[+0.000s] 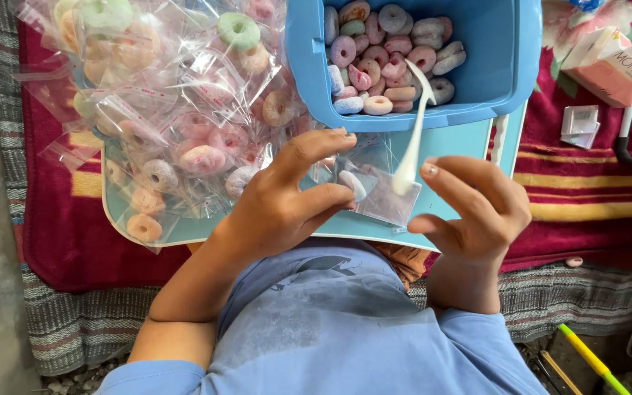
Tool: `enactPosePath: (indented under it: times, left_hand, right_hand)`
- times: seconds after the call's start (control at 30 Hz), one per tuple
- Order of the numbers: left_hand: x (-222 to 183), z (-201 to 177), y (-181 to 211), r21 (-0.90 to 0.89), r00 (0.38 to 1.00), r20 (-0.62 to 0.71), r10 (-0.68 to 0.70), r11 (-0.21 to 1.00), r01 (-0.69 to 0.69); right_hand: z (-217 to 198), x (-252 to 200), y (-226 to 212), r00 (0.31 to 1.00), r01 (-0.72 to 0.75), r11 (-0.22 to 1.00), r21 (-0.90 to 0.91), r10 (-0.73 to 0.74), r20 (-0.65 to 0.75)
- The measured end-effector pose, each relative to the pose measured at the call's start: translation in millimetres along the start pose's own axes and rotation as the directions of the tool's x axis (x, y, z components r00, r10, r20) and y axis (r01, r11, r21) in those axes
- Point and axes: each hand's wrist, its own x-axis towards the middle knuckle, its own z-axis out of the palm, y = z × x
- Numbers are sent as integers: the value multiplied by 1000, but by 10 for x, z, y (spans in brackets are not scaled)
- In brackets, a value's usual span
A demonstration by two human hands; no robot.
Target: Packing small colorful donuts from a blue container into individual plastic bags using a spoon and sealing them.
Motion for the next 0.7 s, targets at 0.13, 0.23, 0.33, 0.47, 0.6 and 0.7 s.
enactPosePath:
  times: [0.13, 0.23, 0.33, 0.47, 0.6, 0.7]
  left_hand:
    - [38, 0, 66, 24, 999, -10, 46, 999, -46]
    - [51, -23, 100, 23, 993, -14, 116, 993, -116]
    - [-6, 10, 81, -26, 978, -40, 204, 978, -205]
    - [-21, 15, 94, 28, 935, -112, 336, 942, -335]
    - [-48, 59, 72, 77, 900, -167, 403, 915, -396]
    - [-130, 164, 42, -61, 908, -274, 317, 936, -346]
  right_hand:
    - [23, 145, -99, 999, 16, 1000, 17, -16, 27]
    - [49, 165, -174, 954, -30, 1000, -2, 29, 298]
    - [134, 198, -250, 957, -34, 997, 72, 12, 288]
    - [218, 157, -320, 972, -54, 968, 243, -5, 235]
    - [284, 53, -412, 967, -223, 830, 512, 122, 225]
    - [343, -84, -427, 932, -362, 599, 715, 233, 277]
